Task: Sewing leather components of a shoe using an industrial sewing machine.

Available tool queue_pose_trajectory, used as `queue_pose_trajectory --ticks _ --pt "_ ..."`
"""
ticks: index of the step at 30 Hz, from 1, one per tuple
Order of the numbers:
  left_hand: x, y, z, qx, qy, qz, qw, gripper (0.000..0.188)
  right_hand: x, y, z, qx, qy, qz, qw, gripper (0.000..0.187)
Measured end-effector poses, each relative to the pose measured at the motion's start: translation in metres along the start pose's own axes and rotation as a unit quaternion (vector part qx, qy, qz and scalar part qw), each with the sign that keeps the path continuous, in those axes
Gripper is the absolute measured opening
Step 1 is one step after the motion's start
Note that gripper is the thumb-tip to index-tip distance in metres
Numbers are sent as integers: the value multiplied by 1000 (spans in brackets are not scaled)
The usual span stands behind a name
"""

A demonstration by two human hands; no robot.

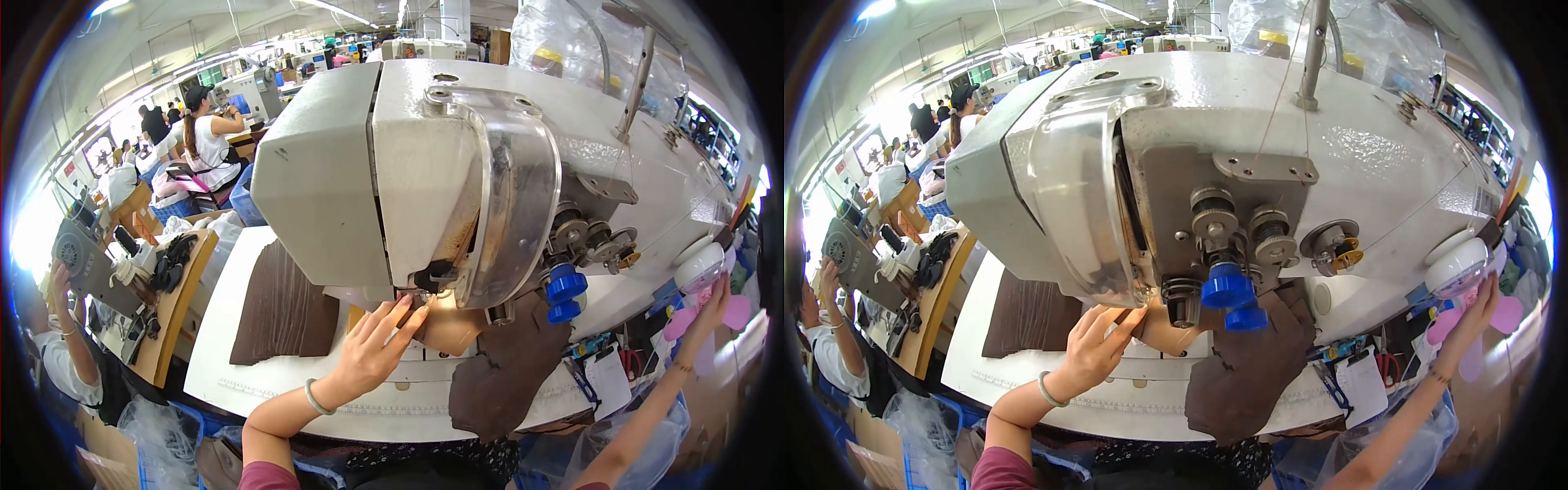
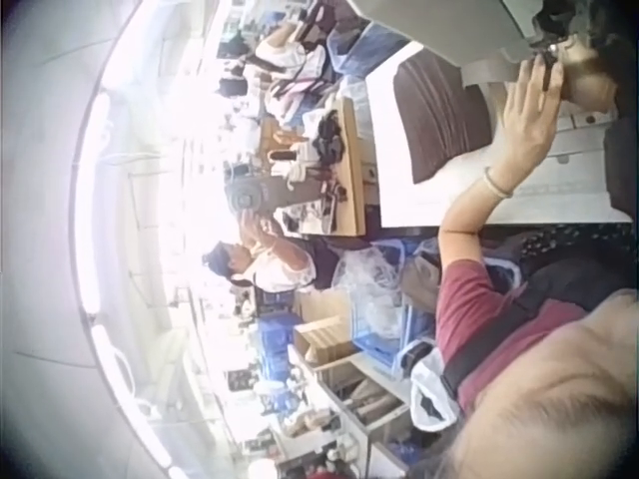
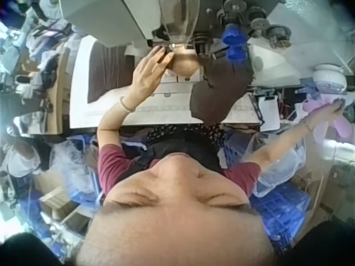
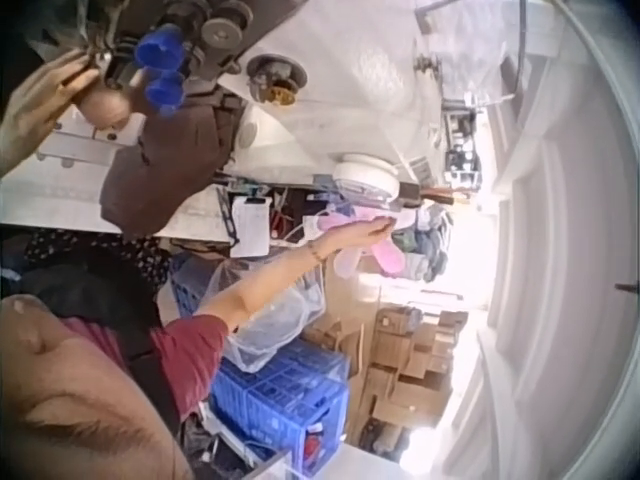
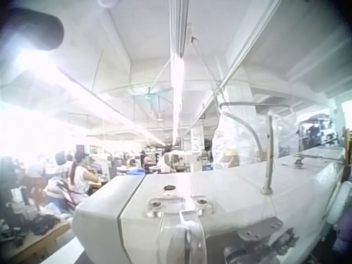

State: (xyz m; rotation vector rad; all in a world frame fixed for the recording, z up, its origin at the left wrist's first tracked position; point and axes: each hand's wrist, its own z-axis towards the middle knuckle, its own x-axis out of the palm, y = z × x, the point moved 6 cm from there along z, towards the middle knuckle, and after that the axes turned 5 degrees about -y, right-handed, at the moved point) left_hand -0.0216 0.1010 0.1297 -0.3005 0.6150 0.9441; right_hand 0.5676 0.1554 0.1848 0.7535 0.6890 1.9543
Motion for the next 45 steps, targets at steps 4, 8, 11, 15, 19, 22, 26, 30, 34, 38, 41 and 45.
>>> queue_pose_trajectory --ticks 4,8,11,15,19,22,26,30,34,38,41,45 --pt "5 -10 -3 36 -74 51 995 44 1 -58 131 43 167 94 980 48" --pt "0 -15 -2 39 -96 100 990 41 28 -61 137 184 184 223 939 48" --pt "-1 -16 -1 37 -96 105 989 40 32 -57 117 242 180 261 917 49" --pt "0 -13 -2 36 -100 106 989 39 39 -33 83 233 106 273 927 38" --pt "0 -12 -1 35 -118 85 989 37 35 -21 82 215 89 260 937 38" --pt "-1 -12 0 37 -118 84 989 36 35 -22 84 205 105 258 938 39" --pt "0 -12 -1 41 -115 83 989 35 30 -33 92 204 114 241 942 51" --pt "-1 -11 -1 50 -135 81 986 34 33 -38 88 215 115 230 942 53" --pt "-2 -14 0 48 -126 86 987 34 33 -33 85 210 107 237 943 54" --pt "-1 -14 -1 43 -121 91 988 34 34 -38 80 217 89 244 941 52" --pt "0 -13 -2 45 -122 93 987 33 30 -41 80 158 79 244 954 51" --pt "-1 -13 -2 46 -127 82 987 32 -1 -38 98 74 60 166 982 47"
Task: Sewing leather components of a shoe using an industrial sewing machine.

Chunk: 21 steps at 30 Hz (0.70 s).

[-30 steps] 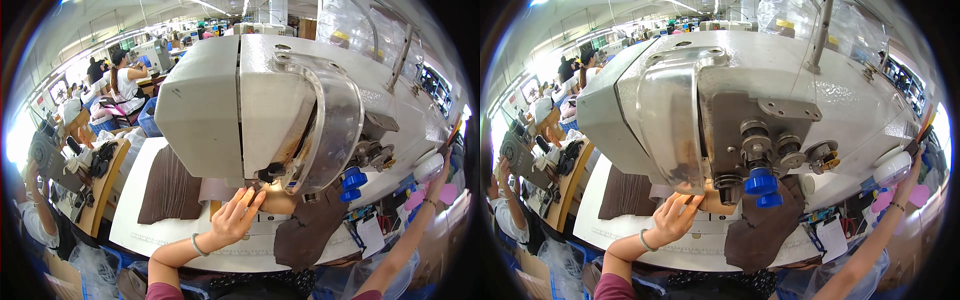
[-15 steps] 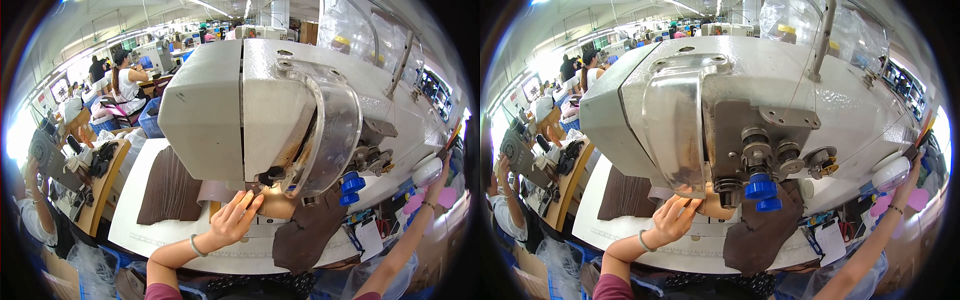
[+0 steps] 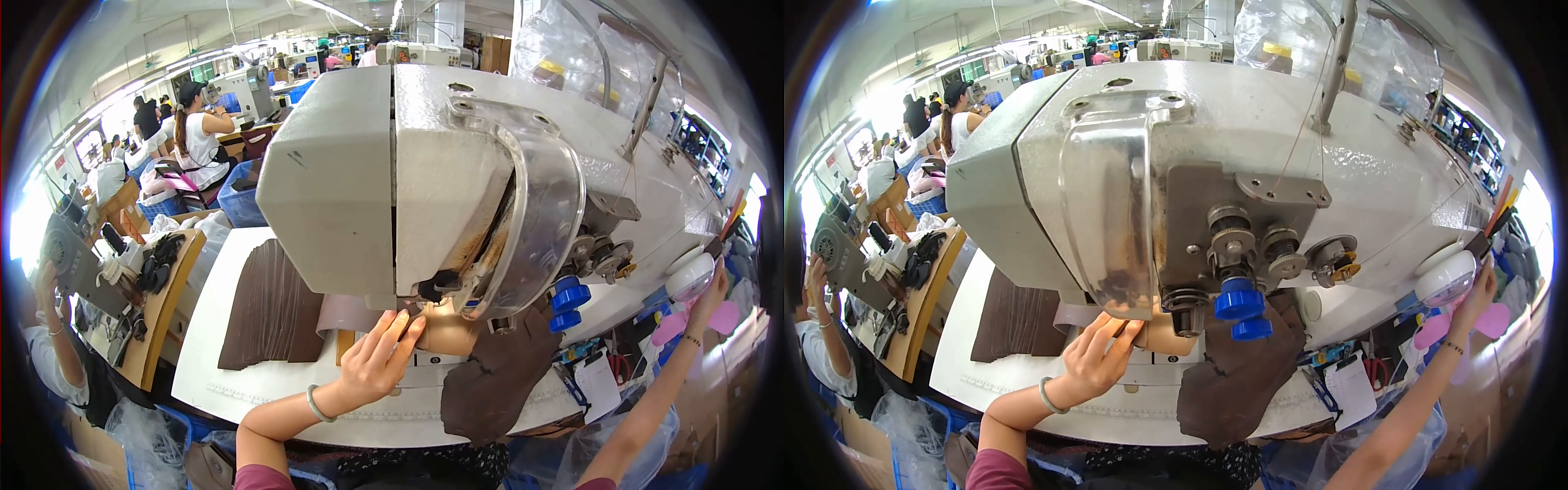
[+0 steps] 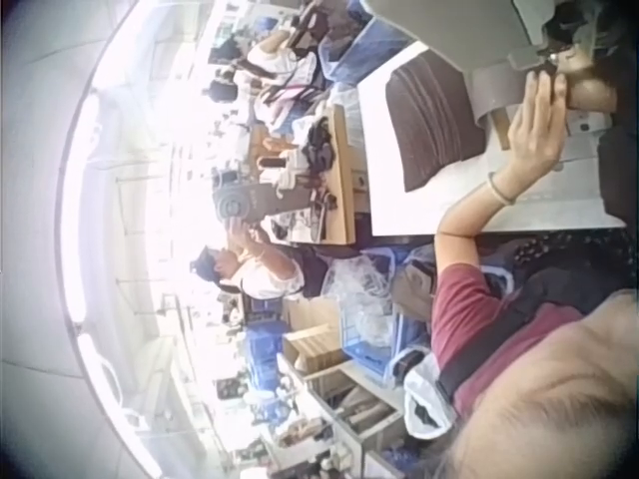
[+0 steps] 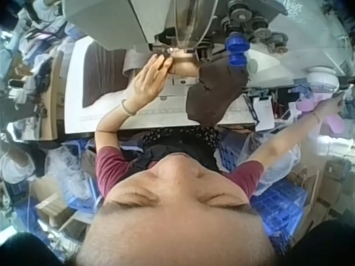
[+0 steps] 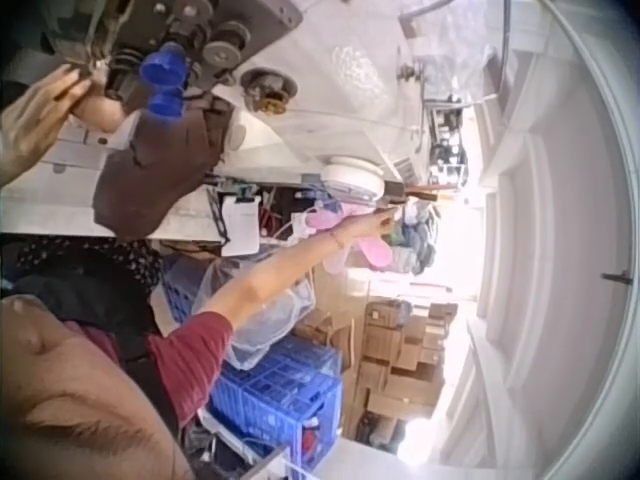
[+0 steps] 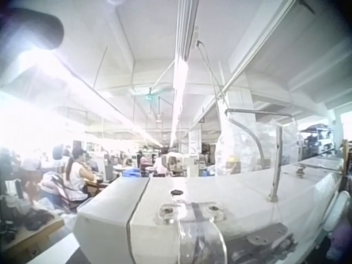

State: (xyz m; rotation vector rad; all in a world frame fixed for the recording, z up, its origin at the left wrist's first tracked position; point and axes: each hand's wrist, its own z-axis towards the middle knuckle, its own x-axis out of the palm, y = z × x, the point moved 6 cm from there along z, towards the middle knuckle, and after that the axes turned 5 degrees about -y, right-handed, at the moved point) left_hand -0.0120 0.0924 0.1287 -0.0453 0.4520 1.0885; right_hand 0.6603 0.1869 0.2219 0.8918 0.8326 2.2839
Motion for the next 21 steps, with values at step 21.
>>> queue_pose_trajectory --ticks 21 --pt "-3 1 3 8 36 -10 999 30 279 59 -420 526 499 217 654 10"
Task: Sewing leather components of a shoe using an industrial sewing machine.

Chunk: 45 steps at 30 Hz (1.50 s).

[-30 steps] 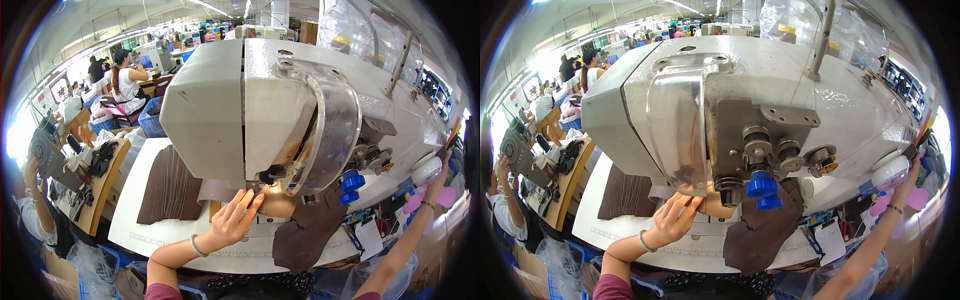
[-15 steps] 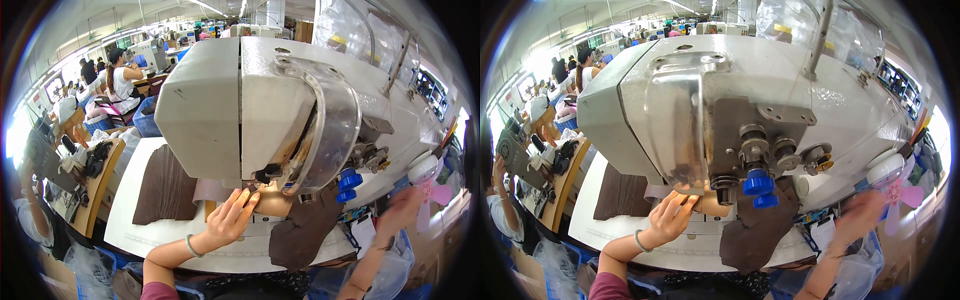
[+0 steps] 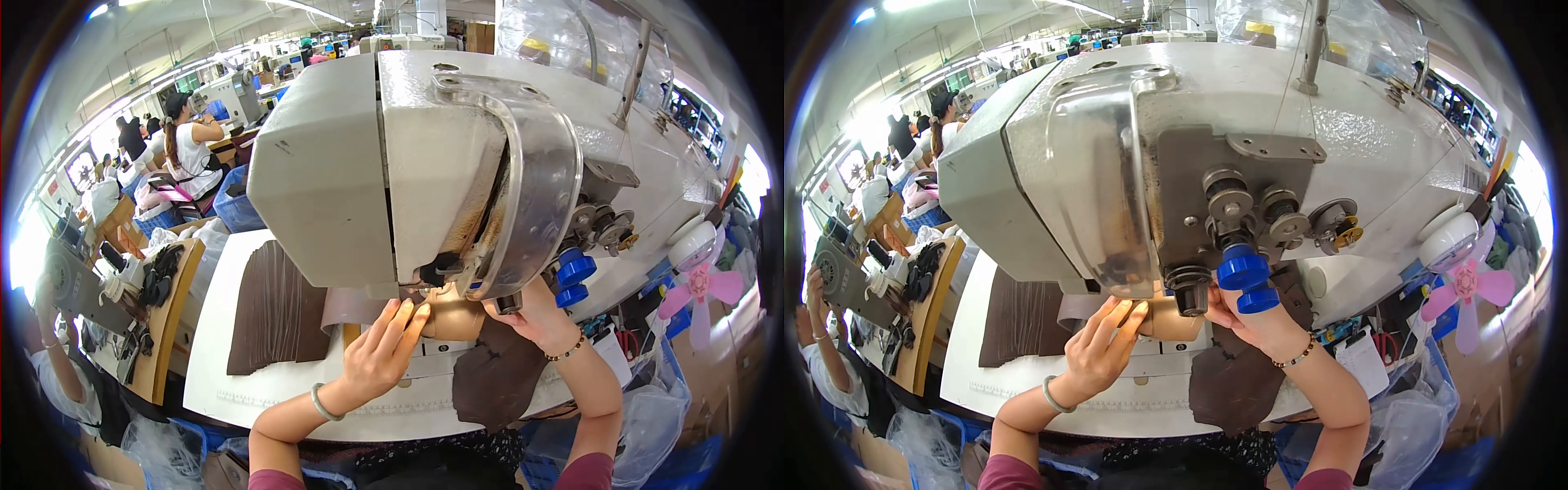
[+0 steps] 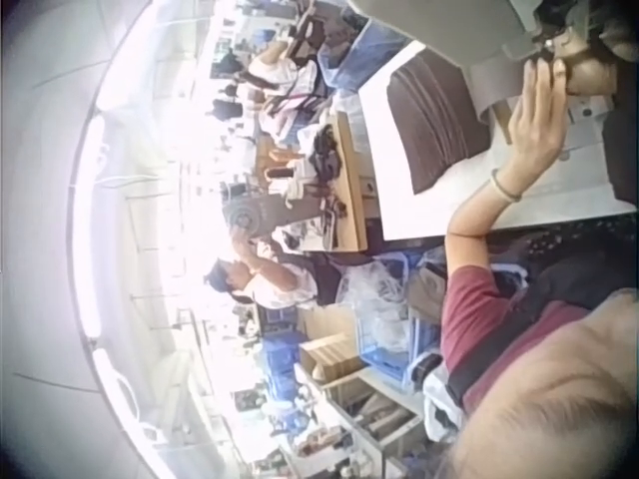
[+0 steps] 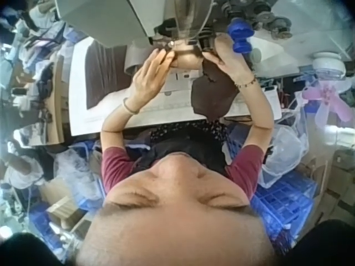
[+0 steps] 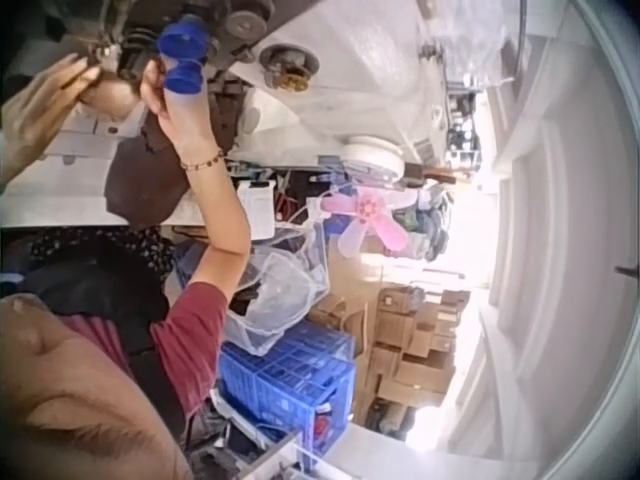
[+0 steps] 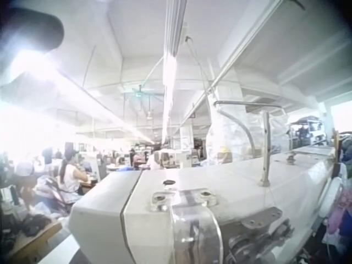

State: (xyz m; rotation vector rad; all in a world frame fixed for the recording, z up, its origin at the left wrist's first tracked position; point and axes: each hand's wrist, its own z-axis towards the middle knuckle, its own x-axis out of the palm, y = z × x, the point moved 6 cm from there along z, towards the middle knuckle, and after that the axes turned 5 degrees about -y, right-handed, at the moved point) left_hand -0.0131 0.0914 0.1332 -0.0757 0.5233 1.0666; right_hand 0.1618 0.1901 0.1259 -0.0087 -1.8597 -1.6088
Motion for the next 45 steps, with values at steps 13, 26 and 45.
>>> queue_pose_trajectory --ticks 13,26,45 --pt "-3 5 6 31 29 -31 999 35 36 22 -57 -451 -133 -620 628 18" --pt "1 10 4 56 75 -112 989 32 37 -18 -46 -548 9 -664 509 33" --pt "1 12 7 58 53 -111 991 34 46 -25 -51 -581 -24 -669 463 33"
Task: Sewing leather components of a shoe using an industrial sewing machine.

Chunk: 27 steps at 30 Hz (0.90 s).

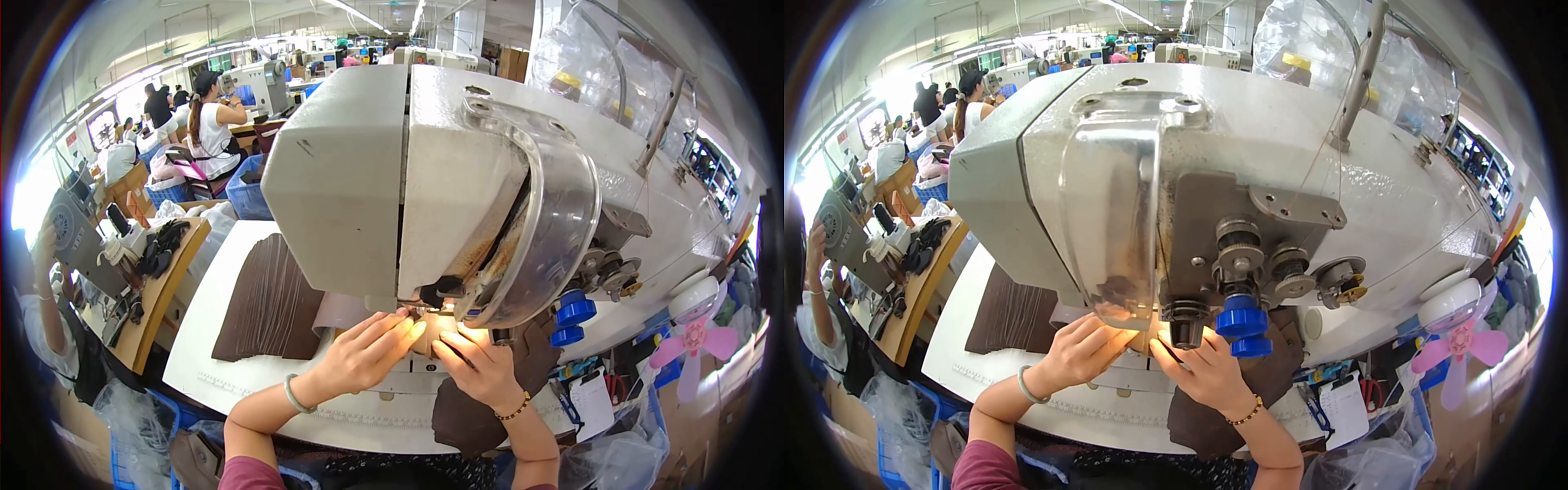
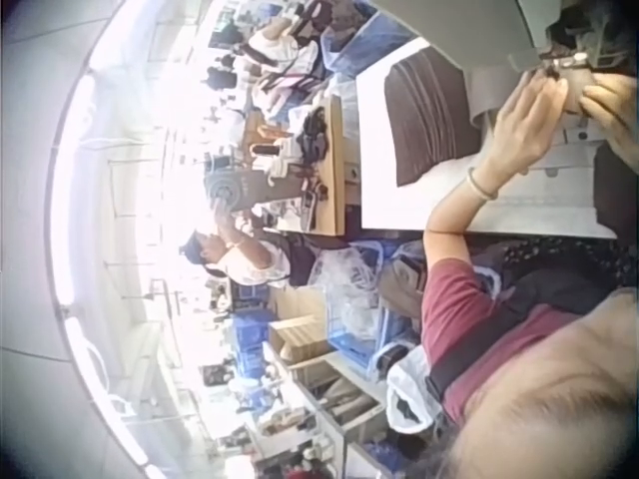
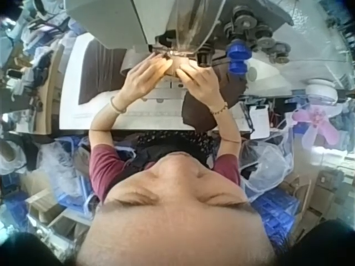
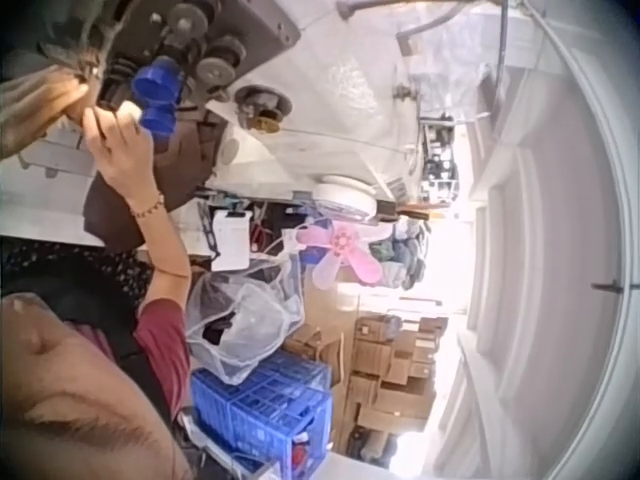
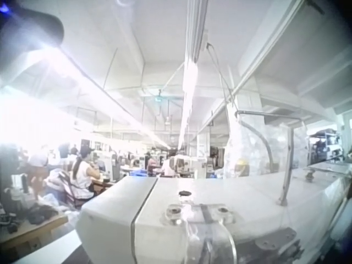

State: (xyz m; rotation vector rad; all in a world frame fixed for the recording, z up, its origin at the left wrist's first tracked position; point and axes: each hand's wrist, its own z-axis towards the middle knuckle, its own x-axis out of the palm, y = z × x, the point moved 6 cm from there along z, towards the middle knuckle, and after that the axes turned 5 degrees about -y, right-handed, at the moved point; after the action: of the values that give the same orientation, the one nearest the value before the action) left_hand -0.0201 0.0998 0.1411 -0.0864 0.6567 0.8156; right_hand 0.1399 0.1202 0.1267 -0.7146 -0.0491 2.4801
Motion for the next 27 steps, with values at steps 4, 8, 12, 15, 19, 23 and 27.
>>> queue_pose_trajectory --ticks 4,8,12,15,19,23,27 --pt "-4 5 1 14 6 -14 1000 32 0 2 1 -4 10 -18 1000 33" --pt "-3 9 4 41 2 0 999 35 -4 0 3 -2 -11 -40 999 34" --pt "1 11 -2 80 -17 6 997 40 -5 0 6 4 -47 -44 998 33" --pt "4 13 -6 95 -32 4 995 39 -5 0 5 11 -51 -49 997 33" --pt "4 11 -7 102 -44 7 994 37 -3 0 4 28 -52 -39 997 31" --pt "4 10 -10 89 -58 0 994 36 -5 -2 5 19 -41 -34 998 29" --pt "3 10 -11 94 -84 -14 992 33 -9 1 8 12 -9 -6 1000 21"
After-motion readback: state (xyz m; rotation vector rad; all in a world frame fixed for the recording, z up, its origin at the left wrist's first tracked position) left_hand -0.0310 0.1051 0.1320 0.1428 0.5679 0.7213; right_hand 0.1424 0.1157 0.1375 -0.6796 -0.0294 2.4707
